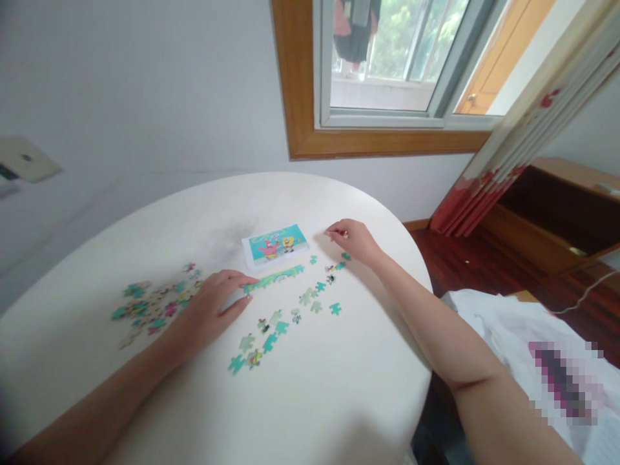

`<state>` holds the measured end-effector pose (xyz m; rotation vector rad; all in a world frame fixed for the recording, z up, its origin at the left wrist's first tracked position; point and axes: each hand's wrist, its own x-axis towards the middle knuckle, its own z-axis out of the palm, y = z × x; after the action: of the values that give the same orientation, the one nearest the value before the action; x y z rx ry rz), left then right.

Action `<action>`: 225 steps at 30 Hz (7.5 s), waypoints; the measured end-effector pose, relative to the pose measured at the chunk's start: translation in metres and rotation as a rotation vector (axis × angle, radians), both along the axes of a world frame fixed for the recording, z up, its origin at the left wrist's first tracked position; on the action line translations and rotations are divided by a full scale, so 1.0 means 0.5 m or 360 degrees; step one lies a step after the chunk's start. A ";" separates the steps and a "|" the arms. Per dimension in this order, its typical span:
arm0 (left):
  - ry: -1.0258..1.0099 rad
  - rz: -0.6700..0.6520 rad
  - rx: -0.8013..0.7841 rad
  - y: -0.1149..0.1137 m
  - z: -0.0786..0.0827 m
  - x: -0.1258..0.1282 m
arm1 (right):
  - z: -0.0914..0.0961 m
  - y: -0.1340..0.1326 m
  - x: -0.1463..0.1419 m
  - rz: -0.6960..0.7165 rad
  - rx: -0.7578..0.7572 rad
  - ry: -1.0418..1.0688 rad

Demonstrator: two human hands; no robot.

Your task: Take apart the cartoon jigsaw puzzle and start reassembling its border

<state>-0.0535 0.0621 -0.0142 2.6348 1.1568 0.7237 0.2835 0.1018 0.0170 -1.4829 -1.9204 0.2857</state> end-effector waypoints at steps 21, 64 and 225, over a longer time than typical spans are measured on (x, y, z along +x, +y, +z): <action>-0.0023 0.0041 -0.0039 -0.007 0.014 -0.006 | -0.002 -0.019 -0.018 0.0094 -0.0127 0.0048; 0.0357 -0.0442 -0.0428 -0.079 0.103 -0.015 | -0.005 -0.023 -0.021 0.0162 -0.0109 0.0008; 0.0168 0.0083 -0.0003 0.003 0.004 -0.015 | 0.092 -0.095 -0.012 0.0757 -0.0717 -0.0437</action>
<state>-0.0612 0.0637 -0.0121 2.6796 1.2570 0.5986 0.2775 0.0542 0.0630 -1.3628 -2.5485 0.8089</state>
